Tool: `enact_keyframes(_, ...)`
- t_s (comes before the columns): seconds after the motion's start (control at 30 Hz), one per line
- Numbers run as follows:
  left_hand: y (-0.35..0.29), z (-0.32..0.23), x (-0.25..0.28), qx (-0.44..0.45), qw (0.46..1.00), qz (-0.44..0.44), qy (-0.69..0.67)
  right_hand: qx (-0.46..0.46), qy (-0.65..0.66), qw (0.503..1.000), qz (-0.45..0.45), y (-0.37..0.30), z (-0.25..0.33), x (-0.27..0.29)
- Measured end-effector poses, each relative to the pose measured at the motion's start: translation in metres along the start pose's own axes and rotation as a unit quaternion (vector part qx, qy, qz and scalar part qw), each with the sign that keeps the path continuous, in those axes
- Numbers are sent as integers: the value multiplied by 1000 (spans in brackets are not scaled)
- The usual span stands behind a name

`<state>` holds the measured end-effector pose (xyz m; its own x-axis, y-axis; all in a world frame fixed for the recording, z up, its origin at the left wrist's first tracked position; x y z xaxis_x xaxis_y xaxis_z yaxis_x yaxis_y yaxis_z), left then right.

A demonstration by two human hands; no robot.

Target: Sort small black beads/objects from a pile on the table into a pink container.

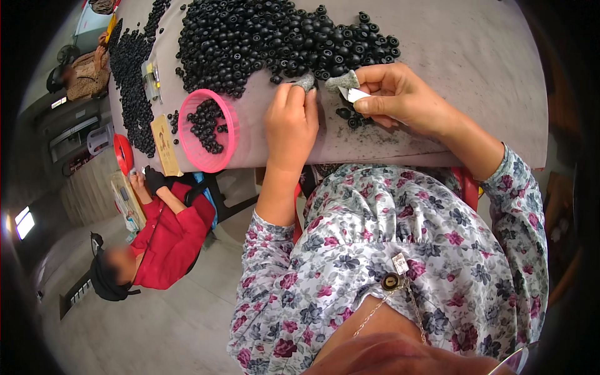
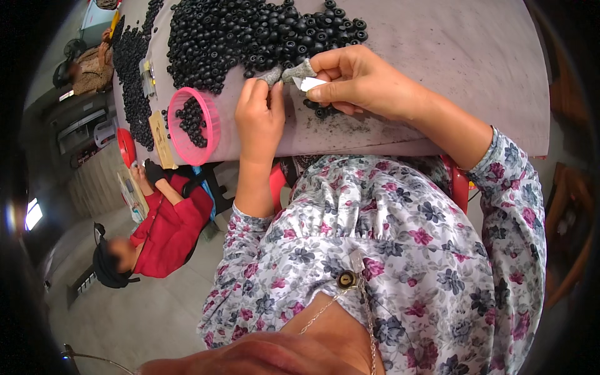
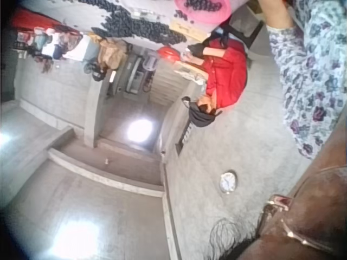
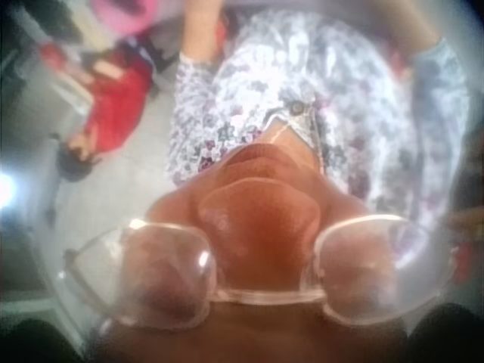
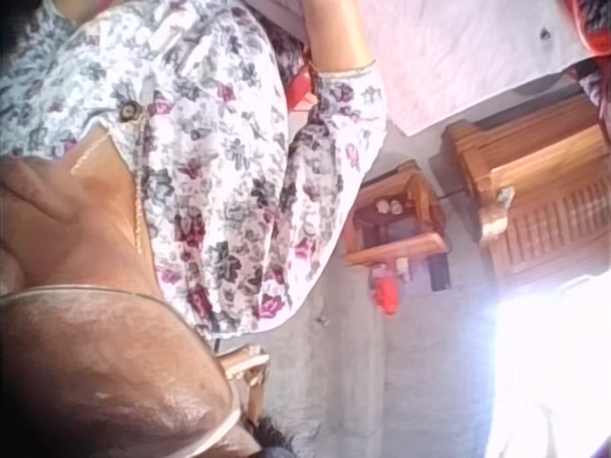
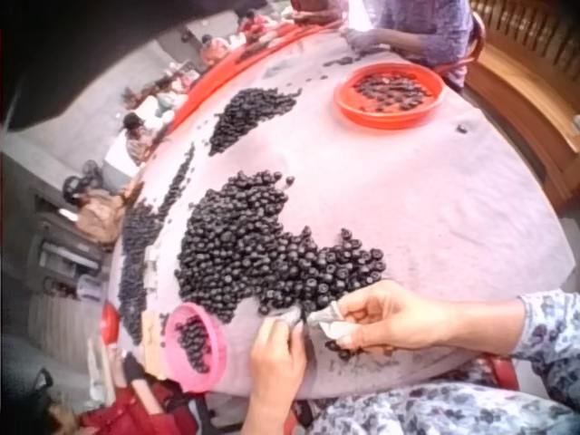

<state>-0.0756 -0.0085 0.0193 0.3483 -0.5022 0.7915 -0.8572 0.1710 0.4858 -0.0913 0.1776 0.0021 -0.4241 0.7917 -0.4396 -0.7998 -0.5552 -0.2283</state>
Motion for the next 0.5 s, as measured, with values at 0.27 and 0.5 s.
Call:
enact_keyframes(0.27, -1, 1, -1, -8, 1000, 17, 4, 3, 3, 1000, -6, 1, -1, 1)
enact_keyframes(0.5, -3, 5, -11, -45, 998, -31, 24, 1, -3, 1000, -11, 0, 0, 0)
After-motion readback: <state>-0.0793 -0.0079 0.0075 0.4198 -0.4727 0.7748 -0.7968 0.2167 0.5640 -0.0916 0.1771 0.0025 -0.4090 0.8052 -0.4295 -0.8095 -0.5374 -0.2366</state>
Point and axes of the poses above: each hand's wrist, its own y-axis towards the middle knuckle, its own x-axis out of the back of the hand, z = x × y, the point moved 4 cm from there along y, towards the middle knuckle, and after that the axes turned 9 degrees about -z, right-handed, at the moved point
